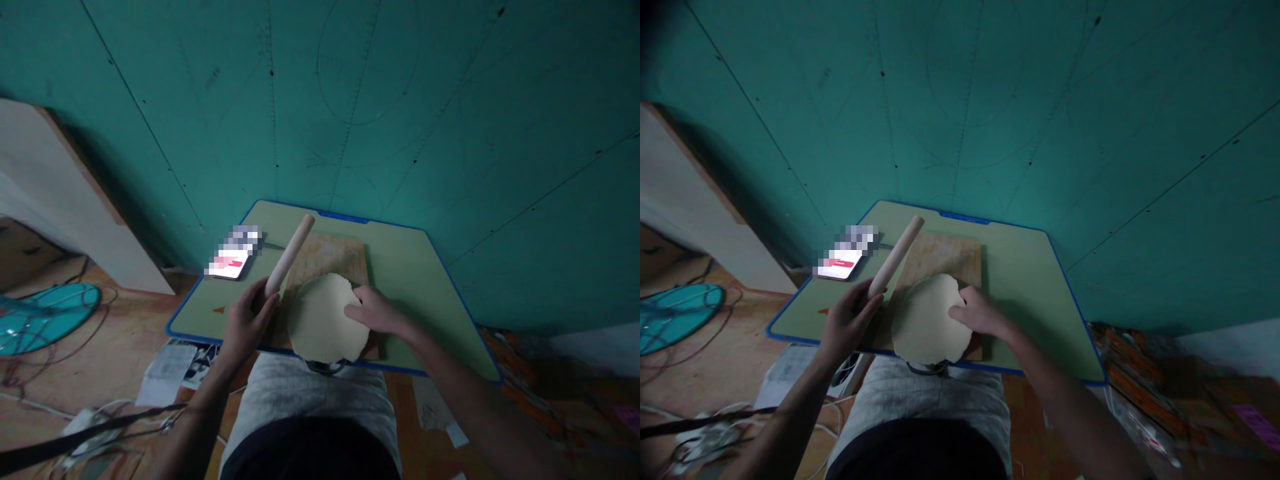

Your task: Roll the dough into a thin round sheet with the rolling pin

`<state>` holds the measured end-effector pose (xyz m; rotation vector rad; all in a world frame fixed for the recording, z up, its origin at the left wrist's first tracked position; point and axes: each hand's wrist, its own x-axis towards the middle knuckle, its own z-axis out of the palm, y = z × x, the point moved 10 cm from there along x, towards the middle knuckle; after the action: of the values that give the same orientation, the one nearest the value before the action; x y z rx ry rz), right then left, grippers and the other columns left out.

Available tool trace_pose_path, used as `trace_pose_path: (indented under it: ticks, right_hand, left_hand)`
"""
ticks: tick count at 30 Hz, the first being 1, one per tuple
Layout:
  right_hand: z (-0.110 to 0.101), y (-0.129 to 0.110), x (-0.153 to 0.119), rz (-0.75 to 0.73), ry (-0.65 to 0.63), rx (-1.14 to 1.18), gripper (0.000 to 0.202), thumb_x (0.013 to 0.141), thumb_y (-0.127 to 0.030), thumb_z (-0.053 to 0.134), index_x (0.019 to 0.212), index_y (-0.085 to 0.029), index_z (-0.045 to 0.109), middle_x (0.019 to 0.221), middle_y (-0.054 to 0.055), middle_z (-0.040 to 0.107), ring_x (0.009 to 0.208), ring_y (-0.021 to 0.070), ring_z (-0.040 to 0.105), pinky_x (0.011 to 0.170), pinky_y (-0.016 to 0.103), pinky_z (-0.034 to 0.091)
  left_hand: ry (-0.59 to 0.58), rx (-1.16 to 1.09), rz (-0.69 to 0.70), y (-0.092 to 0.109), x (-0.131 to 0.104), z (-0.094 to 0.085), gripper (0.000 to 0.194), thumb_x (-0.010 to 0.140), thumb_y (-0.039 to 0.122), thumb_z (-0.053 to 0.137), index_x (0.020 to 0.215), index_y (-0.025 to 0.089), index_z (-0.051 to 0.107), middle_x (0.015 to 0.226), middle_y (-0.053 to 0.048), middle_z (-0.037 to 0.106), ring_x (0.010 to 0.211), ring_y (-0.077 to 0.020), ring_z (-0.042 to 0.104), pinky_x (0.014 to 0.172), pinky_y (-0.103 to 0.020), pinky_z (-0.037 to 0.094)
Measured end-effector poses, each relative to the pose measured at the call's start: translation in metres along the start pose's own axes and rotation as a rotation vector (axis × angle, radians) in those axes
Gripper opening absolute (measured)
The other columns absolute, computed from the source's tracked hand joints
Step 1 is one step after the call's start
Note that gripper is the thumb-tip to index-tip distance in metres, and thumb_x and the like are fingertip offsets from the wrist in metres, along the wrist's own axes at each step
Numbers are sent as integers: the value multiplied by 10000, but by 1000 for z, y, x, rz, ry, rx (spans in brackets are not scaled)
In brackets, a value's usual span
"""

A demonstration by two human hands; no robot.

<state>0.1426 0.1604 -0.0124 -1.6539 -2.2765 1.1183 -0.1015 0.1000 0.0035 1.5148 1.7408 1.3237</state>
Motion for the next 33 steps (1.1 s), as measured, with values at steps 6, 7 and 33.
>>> trace_pose_path:
  ticks: [6, 7, 33]
  right_hand:
    - [-5, -3, 6, -33, 96, -125, 237, 748, -231, 591, 558, -202, 453, 568, -51, 413, 562, 97, 397, 517, 261, 221]
    - [-7, -3, 7, -34, 105, -121, 238, 749, -234, 590, 556, -201, 454, 564, -51, 416, 560, 97, 397, 516, 260, 222]
    - [-19, -5, 32, -225, -137, 145, 113, 769, -259, 618, 797, -151, 636, 745, 4, 648, 653, 135, 531, 583, 240, 389]
  left_hand:
    - [2, -18, -1, -4, 0, 0, 448, 839, 449, 607, 1155, 138, 674, 944, -82, 769, 797, -217, 702, 683, -316, 550]
    - [1, -17, -1, -4, 0, 1, 443, 839, 443, 610, 1157, 141, 675, 958, -86, 770, 813, -219, 705, 695, -319, 552]
    - [-6, 21, -28, -11, 0, 1, 530, 836, 517, 616, 1188, 127, 682, 1025, -111, 775, 896, -268, 717, 760, -345, 567]
